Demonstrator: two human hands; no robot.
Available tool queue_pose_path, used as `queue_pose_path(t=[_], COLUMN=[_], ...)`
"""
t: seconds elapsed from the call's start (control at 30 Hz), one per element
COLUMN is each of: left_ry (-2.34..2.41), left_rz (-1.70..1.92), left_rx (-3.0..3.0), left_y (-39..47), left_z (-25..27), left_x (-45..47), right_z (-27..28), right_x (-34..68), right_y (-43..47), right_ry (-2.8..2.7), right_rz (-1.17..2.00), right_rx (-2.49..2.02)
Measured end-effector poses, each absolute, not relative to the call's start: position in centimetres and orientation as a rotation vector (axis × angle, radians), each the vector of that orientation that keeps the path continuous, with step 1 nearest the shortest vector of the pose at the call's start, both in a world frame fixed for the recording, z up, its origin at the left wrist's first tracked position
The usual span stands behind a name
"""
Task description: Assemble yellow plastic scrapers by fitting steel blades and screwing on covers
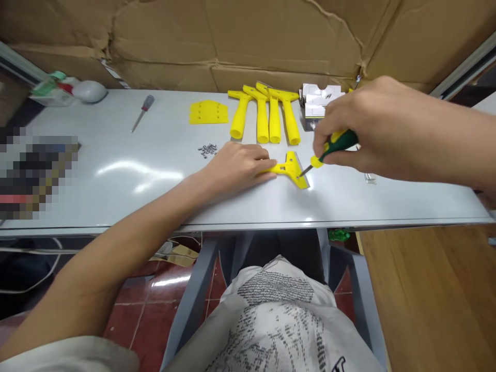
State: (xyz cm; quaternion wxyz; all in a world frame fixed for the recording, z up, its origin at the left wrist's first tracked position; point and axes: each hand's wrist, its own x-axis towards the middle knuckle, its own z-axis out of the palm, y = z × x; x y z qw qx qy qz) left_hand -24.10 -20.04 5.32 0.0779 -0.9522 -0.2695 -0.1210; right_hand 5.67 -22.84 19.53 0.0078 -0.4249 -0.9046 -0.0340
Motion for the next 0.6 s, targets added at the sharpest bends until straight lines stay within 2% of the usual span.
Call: queue_pose_path(t=[0.07, 0.13, 0.23, 0.4, 0.6], left_ry=[-0.818, -0.836, -0.902, -0.938, -0.969], left_rz=[-0.34, -0.314, -0.372, -0.51, -0.692], left_rx=[-2.851, -2.861, -2.867, -2.918, -2.981], left_y=[-20.1, -20.1, -20.0, -19.6, -18.8], left_z=[5.3, 5.4, 5.8, 6.6, 7.3], left_x=[-24.1, -24.1, -24.4, -25.3, -26.6], right_z=[19.4, 18.6, 15.4, 8.1, 3.7], right_x=[7.9, 10.1, 11.8, 11.1, 11.2], right_y=[-22.8, -23.1, -24.3, -26.3, -26.2], right_ry=[-2.808, -2.678, -2.402, -2.008, -2.027], right_rz=[-0.073, -0.172, -0.268, -0.203, -0.183], right_rx=[-1.075, -1.008, -1.213, -1.33, -1.261])
